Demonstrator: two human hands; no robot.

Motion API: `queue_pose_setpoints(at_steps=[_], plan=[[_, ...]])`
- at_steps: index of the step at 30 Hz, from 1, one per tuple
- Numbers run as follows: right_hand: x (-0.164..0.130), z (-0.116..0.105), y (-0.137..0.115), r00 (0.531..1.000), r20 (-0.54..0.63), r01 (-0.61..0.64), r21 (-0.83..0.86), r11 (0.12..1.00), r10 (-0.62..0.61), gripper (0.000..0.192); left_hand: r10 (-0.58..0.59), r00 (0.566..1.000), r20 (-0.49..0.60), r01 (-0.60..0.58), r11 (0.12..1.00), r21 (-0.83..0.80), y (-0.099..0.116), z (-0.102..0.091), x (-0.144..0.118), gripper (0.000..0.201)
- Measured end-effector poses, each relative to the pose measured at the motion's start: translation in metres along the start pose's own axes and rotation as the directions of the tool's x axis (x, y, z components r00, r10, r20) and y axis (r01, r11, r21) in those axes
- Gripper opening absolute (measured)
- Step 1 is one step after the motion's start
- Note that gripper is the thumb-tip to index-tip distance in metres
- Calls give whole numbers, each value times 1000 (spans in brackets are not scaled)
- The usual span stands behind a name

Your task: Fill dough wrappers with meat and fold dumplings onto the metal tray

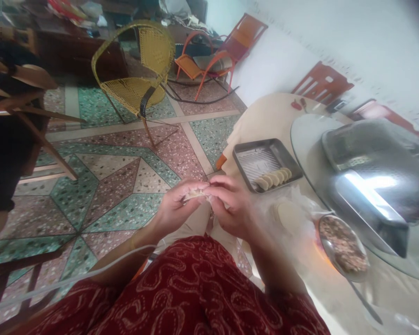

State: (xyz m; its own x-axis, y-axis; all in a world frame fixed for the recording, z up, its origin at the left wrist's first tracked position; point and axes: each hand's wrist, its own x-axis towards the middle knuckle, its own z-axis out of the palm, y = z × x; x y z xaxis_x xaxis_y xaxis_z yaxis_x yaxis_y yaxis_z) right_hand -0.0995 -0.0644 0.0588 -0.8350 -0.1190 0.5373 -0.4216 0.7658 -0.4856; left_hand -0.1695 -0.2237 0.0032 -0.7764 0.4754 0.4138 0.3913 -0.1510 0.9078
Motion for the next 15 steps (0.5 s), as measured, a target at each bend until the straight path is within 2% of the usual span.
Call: queue_pose_setpoints(at_steps=[4, 8, 15], plan=[[-4, 0, 0, 993, -100, -52, 89, 995, 61, 33, -21, 998, -51, 18, 998, -65, 2, 0, -1, 15], [-8, -5, -3, 973, -181, -125, 107, 986, 143, 23, -31, 999, -45, 27, 996, -86, 2, 0, -2, 10], [-14, -5, 0, 972, -125, -193, 71, 979, 201, 13, -4, 1000, -21, 3, 999, -50, -2, 1, -2, 9]])
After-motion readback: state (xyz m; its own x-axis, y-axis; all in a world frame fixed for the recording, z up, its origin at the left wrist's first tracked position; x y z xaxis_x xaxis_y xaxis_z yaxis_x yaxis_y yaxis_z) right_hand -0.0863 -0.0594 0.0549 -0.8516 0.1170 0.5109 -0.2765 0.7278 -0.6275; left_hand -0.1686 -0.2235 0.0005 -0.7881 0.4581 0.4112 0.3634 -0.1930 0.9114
